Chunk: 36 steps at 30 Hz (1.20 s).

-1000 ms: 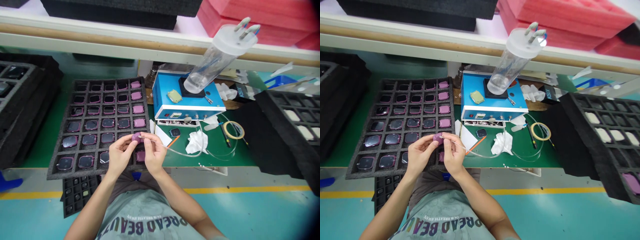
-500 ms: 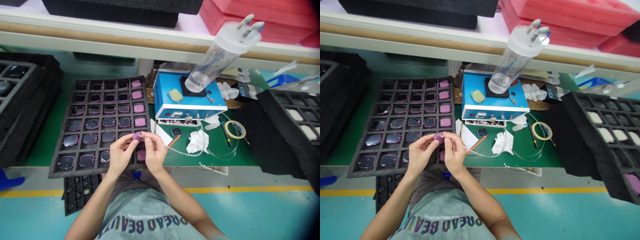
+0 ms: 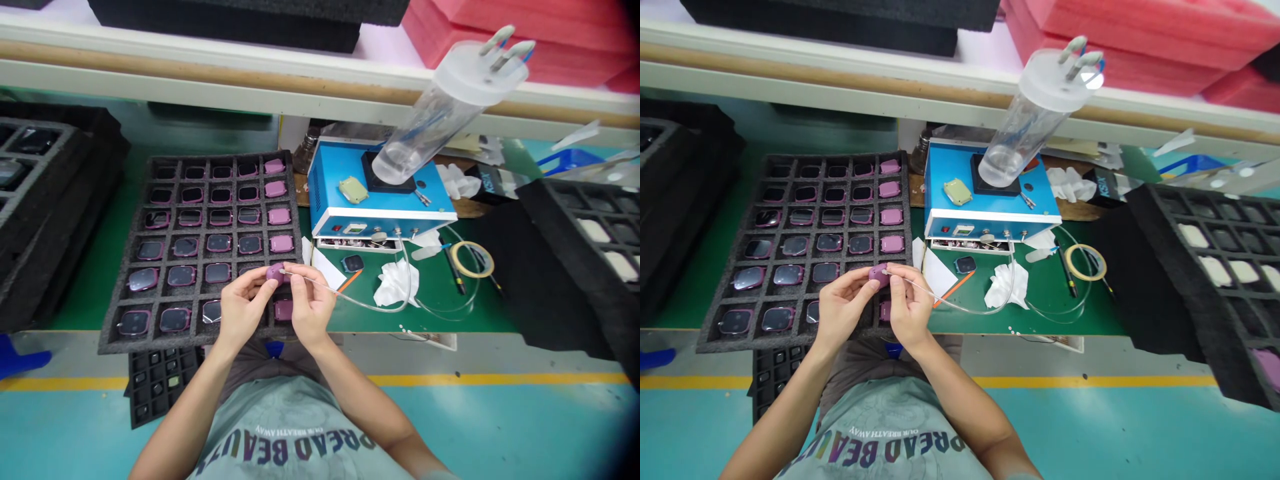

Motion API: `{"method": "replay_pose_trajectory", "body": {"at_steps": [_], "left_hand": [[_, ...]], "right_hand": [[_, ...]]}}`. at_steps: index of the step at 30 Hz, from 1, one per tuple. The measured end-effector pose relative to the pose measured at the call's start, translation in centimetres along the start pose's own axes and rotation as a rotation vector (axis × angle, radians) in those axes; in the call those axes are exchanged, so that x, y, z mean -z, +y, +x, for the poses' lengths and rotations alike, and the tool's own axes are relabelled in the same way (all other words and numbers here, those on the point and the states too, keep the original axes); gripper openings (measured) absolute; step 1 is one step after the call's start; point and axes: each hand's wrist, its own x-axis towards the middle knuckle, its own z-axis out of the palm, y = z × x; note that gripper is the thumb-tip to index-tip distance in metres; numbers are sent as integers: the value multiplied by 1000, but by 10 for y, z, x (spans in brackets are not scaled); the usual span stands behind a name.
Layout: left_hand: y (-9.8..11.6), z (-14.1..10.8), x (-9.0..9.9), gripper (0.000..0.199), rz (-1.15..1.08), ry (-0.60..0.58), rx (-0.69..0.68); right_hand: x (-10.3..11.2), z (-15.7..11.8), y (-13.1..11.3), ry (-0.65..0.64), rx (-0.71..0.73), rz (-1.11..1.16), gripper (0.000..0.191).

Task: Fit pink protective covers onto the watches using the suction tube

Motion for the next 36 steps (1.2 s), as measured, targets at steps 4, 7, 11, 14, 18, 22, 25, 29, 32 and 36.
{"method": "replay_pose_trajectory", "body": {"at_steps": [4, 7, 11, 14, 18, 22, 25, 29, 32, 36], "left_hand": [[0, 1, 0, 30, 6, -4, -5], [0, 1, -1, 30, 2, -7, -7], [0, 1, 0, 30, 1, -4, -2], [0, 0, 1, 31, 0, -7, -1], [-2, 0, -1, 33, 16, -12, -1], [-2, -2, 3, 31, 152, -10, -87], [10, -10, 21, 27, 497, -26, -283], [33, -29, 47, 32, 953, -386, -354], [39, -36, 54, 33, 1128, -540, -341], [30, -19, 49, 28, 1095, -305, -448]], "right_hand": [[0, 0, 0, 1, -8, 8, 13], [0, -1, 1, 0, -15, 15, 13], [0, -1, 1, 3, -24, 4, 13], [0, -1, 1, 4, -28, 4, 13], [-1, -1, 2, 3, -23, -11, 14], [0, -4, 1, 32, -15, 29, 13], [2, -8, 1, 114, -10, 93, 12], [4, -7, 3, 126, -99, 85, 14], [3, -6, 4, 82, -139, 75, 15], [3, -5, 5, 51, -133, 79, 14]]}}
